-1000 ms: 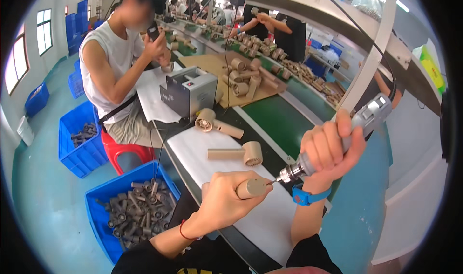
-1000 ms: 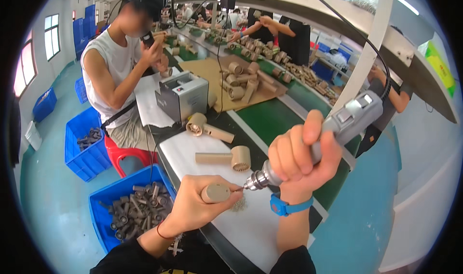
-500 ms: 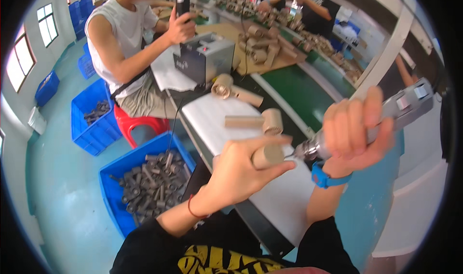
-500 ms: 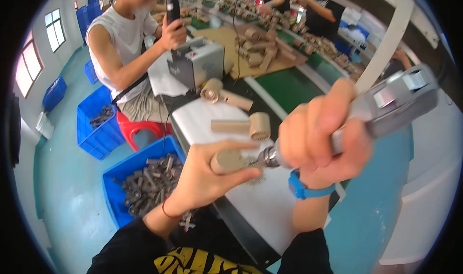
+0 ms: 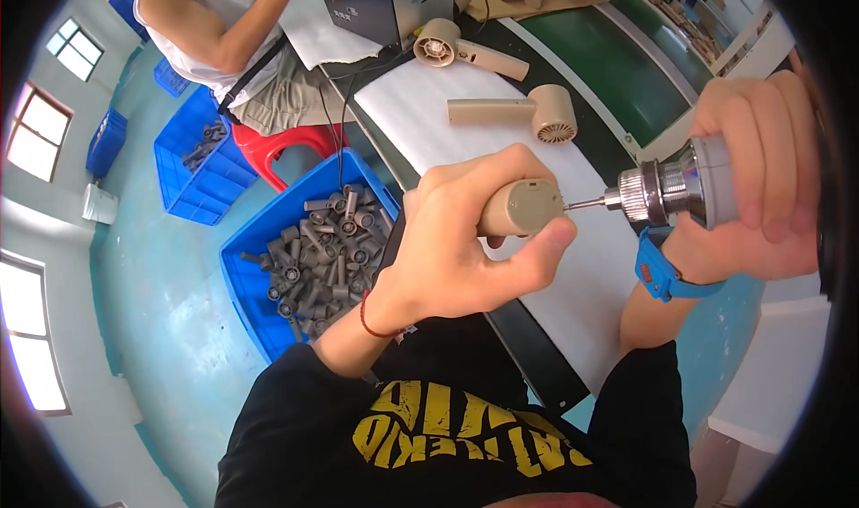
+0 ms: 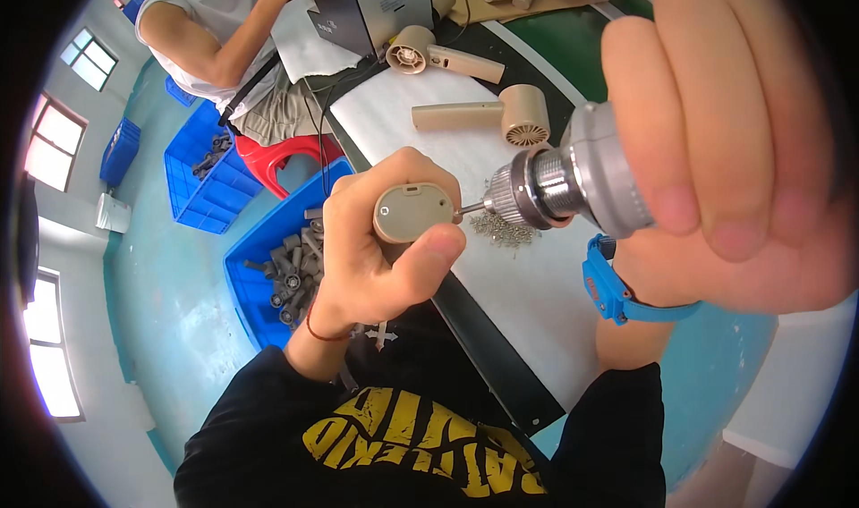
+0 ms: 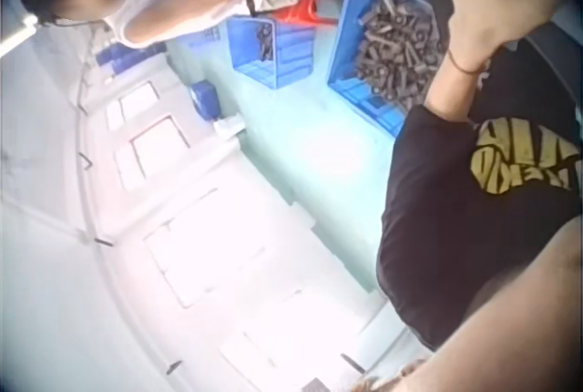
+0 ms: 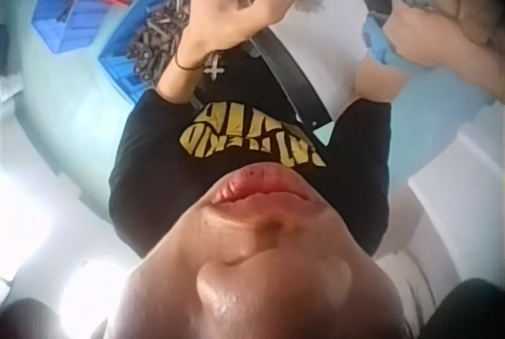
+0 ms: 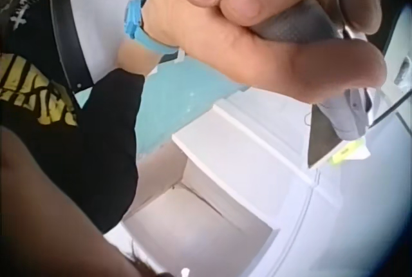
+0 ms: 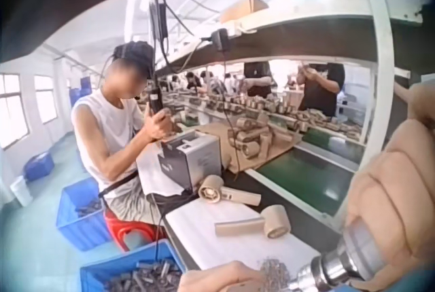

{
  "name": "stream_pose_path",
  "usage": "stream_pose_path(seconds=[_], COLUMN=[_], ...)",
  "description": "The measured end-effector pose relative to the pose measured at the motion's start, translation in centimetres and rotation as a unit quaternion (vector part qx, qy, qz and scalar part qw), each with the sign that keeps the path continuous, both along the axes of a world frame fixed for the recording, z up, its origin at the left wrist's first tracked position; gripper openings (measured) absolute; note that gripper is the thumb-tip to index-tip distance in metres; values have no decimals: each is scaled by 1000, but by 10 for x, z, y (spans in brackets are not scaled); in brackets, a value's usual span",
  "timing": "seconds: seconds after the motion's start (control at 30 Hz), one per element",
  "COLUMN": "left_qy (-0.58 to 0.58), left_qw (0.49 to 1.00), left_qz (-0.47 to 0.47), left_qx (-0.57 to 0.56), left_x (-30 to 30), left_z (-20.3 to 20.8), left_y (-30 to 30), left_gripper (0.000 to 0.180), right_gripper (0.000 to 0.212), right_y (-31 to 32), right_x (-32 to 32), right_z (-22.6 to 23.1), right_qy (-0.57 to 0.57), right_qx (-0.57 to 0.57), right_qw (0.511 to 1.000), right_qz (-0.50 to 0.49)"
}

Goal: Assembling plastic components of hair dryers using an electric screwdriver at a factory workstation.

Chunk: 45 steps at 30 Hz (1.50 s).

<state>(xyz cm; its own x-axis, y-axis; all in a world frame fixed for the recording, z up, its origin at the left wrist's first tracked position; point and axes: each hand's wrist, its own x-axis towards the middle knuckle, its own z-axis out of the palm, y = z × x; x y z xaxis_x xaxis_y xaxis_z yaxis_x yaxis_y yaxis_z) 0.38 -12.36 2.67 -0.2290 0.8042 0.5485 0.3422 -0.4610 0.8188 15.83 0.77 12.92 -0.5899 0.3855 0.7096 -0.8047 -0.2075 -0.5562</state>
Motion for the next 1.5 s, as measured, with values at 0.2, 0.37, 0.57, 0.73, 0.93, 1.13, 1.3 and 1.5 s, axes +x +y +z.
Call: stream_pose_path(seconds=[0.2,0.37,0.57,0.73,0.93,1.13,1.3,1.5], left_qy=[37,45,66,-14,14,18,41,100], left_qw=[998,997,997,996,996,996,991,992], left_qz=[-4,-2,20,-4,19,9,13,21], left_qx=[-48,-65,-23,-92,-91,-92,-124,-69], left_x=[-1,0,4,4,3,2,0,-7], left_z=[5,6,6,6,4,5,10,16], left_y=[-6,-8,-9,-12,-9,-8,-6,9], left_gripper=[18,19,19,18,18,17,17,20], right_gripper=[14,20,28,28,22,17,15,13], right_y=[10,19,28,31,19,15,3,-3], right_x=[6,7,9,7,-13,-16,-35,-22], right_z=[-8,-10,-13,-12,-12,-8,-2,3], right_qy=[-16,-29,-51,-63,-61,-48,-35,7], right_qx=[37,76,121,137,138,147,161,97], right_qw=[998,993,983,976,976,977,976,995], right_qz=[42,84,132,158,157,148,141,24])
